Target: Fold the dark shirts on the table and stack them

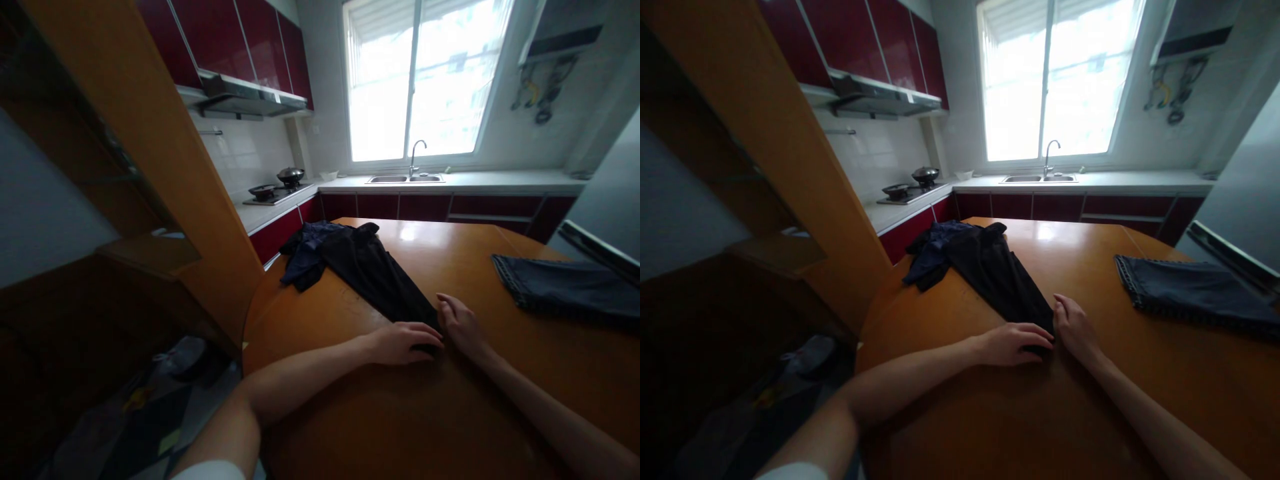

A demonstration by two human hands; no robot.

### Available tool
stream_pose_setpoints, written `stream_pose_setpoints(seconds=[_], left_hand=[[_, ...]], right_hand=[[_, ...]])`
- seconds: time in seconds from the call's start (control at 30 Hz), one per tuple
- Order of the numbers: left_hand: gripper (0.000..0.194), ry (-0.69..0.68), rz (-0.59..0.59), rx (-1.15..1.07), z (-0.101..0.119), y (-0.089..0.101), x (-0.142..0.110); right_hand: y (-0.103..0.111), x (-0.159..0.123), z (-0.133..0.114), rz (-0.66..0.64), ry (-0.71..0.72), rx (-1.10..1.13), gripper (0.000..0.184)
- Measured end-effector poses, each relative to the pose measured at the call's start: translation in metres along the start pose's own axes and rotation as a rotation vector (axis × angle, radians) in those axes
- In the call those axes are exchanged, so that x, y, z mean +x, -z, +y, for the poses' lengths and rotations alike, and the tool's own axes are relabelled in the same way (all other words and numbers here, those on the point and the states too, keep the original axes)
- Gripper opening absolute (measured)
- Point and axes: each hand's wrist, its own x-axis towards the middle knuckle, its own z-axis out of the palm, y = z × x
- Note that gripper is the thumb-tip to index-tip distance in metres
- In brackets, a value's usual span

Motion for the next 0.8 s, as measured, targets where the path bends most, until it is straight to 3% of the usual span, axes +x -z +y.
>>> stream_pose_setpoints(seconds=[0.07,0.17,0.3,0.4,0.5,0.63,0.8], left_hand=[[0.034,-0.048,-0.05,-0.013,0.005,0.003,-0.001],[0.028,-0.018,0.069,0.119,-0.002,0.014,-0.001],[0.02,0.276,0.334,0.403,-0.038,0.04,-0.005],[0.02,0.527,0.436,0.536,-0.069,0.066,-0.016],[0.023,0.653,0.511,0.585,-0.09,0.089,-0.031],[0.023,0.73,0.523,0.605,-0.099,0.099,-0.04],[0.02,0.642,0.422,0.574,-0.092,0.087,-0.033]], right_hand=[[0.002,0.001,0.0,0.006,0.018,0.05,0.046],[0.002,-0.002,-0.005,-0.058,0.149,0.075,0.041],[0.001,-0.011,-0.018,-0.207,0.308,-0.058,0.034],[0.001,-0.016,-0.026,-0.273,0.355,-0.104,0.033],[0.004,-0.018,-0.032,-0.336,0.389,-0.09,0.036],[0.013,-0.018,-0.041,-0.396,0.38,-0.082,0.04],[0.045,-0.008,-0.038,-0.502,0.36,-0.185,0.042]])
